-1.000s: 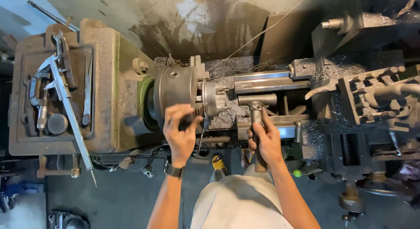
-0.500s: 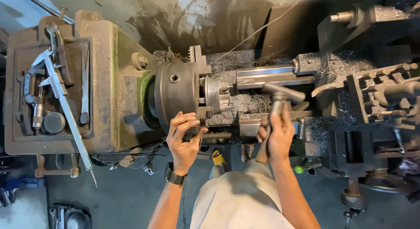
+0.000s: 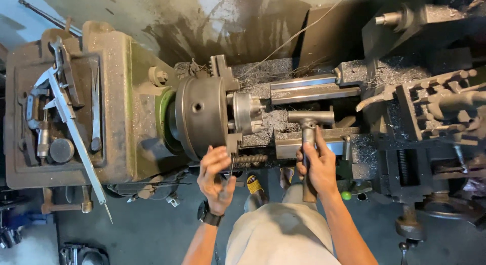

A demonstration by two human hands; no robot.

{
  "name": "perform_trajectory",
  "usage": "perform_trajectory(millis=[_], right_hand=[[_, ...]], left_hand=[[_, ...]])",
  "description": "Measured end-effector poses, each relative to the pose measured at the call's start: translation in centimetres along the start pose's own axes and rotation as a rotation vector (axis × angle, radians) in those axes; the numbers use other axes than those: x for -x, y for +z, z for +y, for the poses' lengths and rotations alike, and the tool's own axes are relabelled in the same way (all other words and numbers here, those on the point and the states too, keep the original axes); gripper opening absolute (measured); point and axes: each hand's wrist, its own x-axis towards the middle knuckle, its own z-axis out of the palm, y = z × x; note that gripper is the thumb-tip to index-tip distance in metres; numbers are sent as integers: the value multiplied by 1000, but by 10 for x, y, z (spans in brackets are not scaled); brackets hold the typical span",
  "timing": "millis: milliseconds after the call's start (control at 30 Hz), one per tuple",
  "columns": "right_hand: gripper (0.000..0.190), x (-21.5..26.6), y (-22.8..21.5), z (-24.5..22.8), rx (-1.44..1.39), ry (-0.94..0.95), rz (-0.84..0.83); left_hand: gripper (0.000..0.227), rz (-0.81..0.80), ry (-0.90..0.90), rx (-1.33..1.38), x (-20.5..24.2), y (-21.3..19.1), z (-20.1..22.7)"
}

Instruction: The person repeatedly strikes a metal component mounted on a lathe with a hammer. They hold the component with one hand and swing the hammer with the other, striking the same area multiple times.

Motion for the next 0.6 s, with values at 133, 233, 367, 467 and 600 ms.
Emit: perform_trajectory(millis=[133, 233, 367, 467, 600], right_hand=[[69, -5, 3, 12, -42, 1, -57], [70, -13, 3, 19, -55, -10, -87], [72, -10, 18, 3, -25, 68, -72], [72, -14, 24, 4, -80, 13, -122], [73, -11, 42, -6, -23, 53, -123]], left_hand=[[21, -59, 52, -179, 37, -4, -19], [18, -54, 75, -272, 49, -4, -35], [29, 118, 144, -325, -43, 5, 10], [59, 91, 140, -377, -119, 15, 39], [33, 29, -20, -279, -127, 23, 8]])
